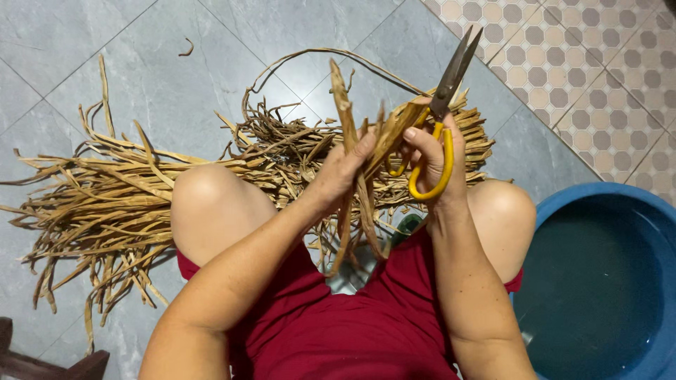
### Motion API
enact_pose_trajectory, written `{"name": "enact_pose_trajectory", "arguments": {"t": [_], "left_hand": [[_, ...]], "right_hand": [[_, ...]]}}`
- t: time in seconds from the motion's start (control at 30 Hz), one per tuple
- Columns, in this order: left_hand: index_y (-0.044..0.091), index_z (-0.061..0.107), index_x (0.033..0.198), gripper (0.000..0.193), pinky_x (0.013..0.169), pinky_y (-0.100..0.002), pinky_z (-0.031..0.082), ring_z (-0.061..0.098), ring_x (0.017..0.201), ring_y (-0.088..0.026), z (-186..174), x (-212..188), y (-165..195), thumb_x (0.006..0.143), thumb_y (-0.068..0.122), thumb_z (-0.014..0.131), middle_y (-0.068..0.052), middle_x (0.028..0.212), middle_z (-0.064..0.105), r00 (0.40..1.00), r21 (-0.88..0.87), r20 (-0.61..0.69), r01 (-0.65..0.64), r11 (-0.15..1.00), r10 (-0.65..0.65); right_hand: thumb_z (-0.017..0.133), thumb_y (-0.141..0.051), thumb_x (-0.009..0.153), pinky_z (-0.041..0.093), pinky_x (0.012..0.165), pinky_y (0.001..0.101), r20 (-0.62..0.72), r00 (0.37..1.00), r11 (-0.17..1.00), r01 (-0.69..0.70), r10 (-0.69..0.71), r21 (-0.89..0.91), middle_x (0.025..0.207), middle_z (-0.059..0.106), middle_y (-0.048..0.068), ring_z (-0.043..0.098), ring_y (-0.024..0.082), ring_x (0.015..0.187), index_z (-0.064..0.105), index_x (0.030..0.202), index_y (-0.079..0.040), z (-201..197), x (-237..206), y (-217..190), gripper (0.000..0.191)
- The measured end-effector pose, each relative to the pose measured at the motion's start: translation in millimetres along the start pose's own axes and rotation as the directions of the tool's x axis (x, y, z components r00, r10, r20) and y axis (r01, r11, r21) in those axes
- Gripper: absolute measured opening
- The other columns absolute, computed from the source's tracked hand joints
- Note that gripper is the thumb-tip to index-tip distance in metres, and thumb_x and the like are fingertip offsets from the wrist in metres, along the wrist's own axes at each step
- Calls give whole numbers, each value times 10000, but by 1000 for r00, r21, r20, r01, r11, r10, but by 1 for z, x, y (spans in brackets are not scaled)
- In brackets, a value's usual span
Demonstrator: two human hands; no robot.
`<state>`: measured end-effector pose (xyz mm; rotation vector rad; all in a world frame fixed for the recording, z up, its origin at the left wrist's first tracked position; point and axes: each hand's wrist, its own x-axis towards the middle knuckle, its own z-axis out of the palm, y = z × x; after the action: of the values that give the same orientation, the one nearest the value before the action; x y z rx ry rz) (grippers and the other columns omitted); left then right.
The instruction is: The person sits on a tiled floor and uses yellow-handled scissors to cut bundles of dried plant stems into shorter pieces. The cut pieces fall onto the floor, and the person repeatedly picks up new bundles to continue cutting.
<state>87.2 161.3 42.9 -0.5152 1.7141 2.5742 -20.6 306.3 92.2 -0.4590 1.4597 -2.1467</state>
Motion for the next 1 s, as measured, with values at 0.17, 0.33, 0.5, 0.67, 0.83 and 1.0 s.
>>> {"name": "enact_pose_trajectory", "arguments": {"t": [0.17,0.33,0.5,0.67,0.83,1.0], "left_hand": [[18,735,1153,469,605,-242,477,576,712,-85,-1,-3,3,901,411,782,-6,857,656,999,-239,23,-42,970,49],[16,730,1087,359,648,-239,533,625,731,-71,2,-4,5,902,318,792,7,860,695,990,-209,-78,-130,969,116],[-18,733,1015,360,593,-258,516,616,669,-98,-6,-4,14,921,326,780,-18,781,691,961,-176,-257,-150,973,102],[1,707,1075,329,645,-275,558,656,746,-112,-7,-2,20,888,258,793,-44,877,712,947,-316,-285,-240,918,150],[-9,705,1121,307,692,-260,565,665,800,-111,-5,-3,21,911,202,779,-56,944,715,942,-321,-284,-270,908,180],[-7,696,1094,267,684,-266,567,663,784,-113,-8,-4,21,915,174,774,-43,925,707,931,-327,-283,-319,889,230]], "right_hand": [[746,-69,904,468,633,196,31,999,999,15,-14,-33,989,662,0,584,62,764,582,1269,-49,3,-1,-3,401],[801,-102,965,443,707,194,13,995,979,102,-101,-177,993,595,-18,542,58,832,588,1323,-58,5,-3,11,418],[828,-149,924,533,940,263,150,983,868,166,-108,-467,1170,615,27,600,115,1080,521,1386,-66,8,-8,21,561],[865,-220,861,530,987,320,191,981,773,143,-29,-618,1228,648,65,624,159,1124,492,1419,-54,15,-17,22,692],[889,-255,828,526,1003,330,189,982,694,147,-15,-705,1224,666,75,635,167,1145,496,1410,-58,20,-19,17,730],[893,-279,823,526,993,323,198,980,692,147,-6,-707,1215,674,66,645,165,1128,513,1400,-64,23,-20,14,723]]}}
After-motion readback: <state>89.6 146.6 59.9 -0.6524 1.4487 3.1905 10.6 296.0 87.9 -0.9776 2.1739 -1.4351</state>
